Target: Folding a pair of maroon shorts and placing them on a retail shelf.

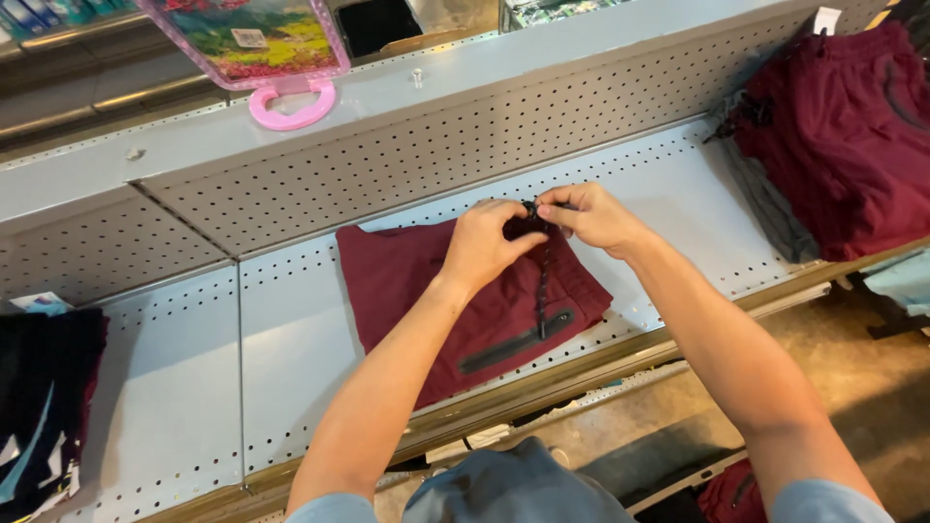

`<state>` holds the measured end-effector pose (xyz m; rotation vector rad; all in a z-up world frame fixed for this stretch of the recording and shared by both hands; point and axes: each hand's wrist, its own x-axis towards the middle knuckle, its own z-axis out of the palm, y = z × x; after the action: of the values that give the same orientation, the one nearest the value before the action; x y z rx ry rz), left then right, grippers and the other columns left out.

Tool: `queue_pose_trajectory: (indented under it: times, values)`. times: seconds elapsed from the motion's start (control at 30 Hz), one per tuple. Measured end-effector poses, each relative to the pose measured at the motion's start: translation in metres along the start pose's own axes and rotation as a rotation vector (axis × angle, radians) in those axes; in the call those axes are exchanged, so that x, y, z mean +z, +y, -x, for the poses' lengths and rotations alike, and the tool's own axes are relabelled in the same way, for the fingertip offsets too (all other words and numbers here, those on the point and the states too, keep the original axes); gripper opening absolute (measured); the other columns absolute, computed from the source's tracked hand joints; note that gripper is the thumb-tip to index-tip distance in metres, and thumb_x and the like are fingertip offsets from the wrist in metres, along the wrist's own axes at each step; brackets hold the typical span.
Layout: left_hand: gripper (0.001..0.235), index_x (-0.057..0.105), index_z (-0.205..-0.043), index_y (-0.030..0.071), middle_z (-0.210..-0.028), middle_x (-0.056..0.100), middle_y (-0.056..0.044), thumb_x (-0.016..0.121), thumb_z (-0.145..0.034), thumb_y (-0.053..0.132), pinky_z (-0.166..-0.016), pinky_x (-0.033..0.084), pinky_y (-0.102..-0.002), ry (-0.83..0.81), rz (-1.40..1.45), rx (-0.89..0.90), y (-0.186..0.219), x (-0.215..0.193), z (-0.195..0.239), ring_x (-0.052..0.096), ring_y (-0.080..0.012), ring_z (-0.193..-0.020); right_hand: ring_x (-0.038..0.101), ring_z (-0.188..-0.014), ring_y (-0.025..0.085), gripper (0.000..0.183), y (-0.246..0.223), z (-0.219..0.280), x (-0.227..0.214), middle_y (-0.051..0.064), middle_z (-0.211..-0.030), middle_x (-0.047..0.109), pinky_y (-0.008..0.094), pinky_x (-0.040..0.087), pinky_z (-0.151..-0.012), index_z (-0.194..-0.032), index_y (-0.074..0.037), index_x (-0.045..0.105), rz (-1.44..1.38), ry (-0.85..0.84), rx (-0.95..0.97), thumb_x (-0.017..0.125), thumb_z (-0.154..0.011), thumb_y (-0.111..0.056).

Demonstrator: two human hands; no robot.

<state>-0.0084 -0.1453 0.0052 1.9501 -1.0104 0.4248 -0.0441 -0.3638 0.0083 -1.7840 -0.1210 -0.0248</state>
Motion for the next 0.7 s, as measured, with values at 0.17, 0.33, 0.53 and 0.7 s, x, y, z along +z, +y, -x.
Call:
queue_pose_trajectory:
  times: [0.17, 0.33, 0.53, 0.7]
  values:
    - [0.018, 0.068, -0.089, 0.018, -0.091, 0.074, 0.000, 0.074, -0.091, 0.036, -0.085, 0.058, -0.038, -0.015, -0.162, -0.002, -0.012, 0.004, 0.003, 0.070, -0.0241, -0.097, 0.054, -0.058, 0.008, 0.016, -0.002, -0.005, 0.009, 0.007, -0.075, 0.068, 0.021, 0.045, -0.050, -0.104, -0.004, 0.079, 0.015, 0.047, -0.030, 0.078, -0.088, -0.008]
    - [0.019, 0.069, -0.087, 0.016, -0.112, 0.072, 0.002, 0.070, -0.091, 0.034, -0.094, 0.051, -0.044, -0.190, -0.220, -0.127, -0.010, -0.011, 0.016, 0.063, -0.0246, -0.115, 0.056, -0.059, 0.009, 0.015, 0.014, -0.020, 0.001, 0.005, -0.075, 0.065, 0.022, 0.050, -0.050, -0.103, -0.003, 0.077, 0.037, 0.121, -0.105, 0.076, -0.088, -0.001]
    - [0.019, 0.072, -0.091, 0.017, -0.140, 0.059, 0.000, 0.067, -0.093, 0.035, -0.107, 0.040, -0.050, -0.388, -0.284, -0.239, -0.001, -0.037, 0.032, 0.049, -0.0285, -0.134, 0.072, -0.074, 0.024, 0.008, 0.019, -0.030, -0.002, 0.005, -0.078, 0.071, 0.035, 0.058, -0.063, -0.098, -0.013, 0.078, 0.536, 0.248, -0.311, 0.080, -0.092, -0.009]
    - [0.017, 0.073, -0.093, 0.019, -0.150, 0.050, -0.004, 0.067, -0.092, 0.035, -0.114, 0.029, -0.056, -0.437, -0.342, -0.257, -0.001, -0.049, 0.046, 0.035, -0.0319, -0.147, 0.072, -0.082, 0.031, 0.008, 0.024, -0.030, 0.001, 0.009, -0.080, 0.069, 0.041, 0.059, -0.069, -0.100, -0.012, 0.077, 0.655, 0.255, -0.365, 0.078, -0.093, -0.008]
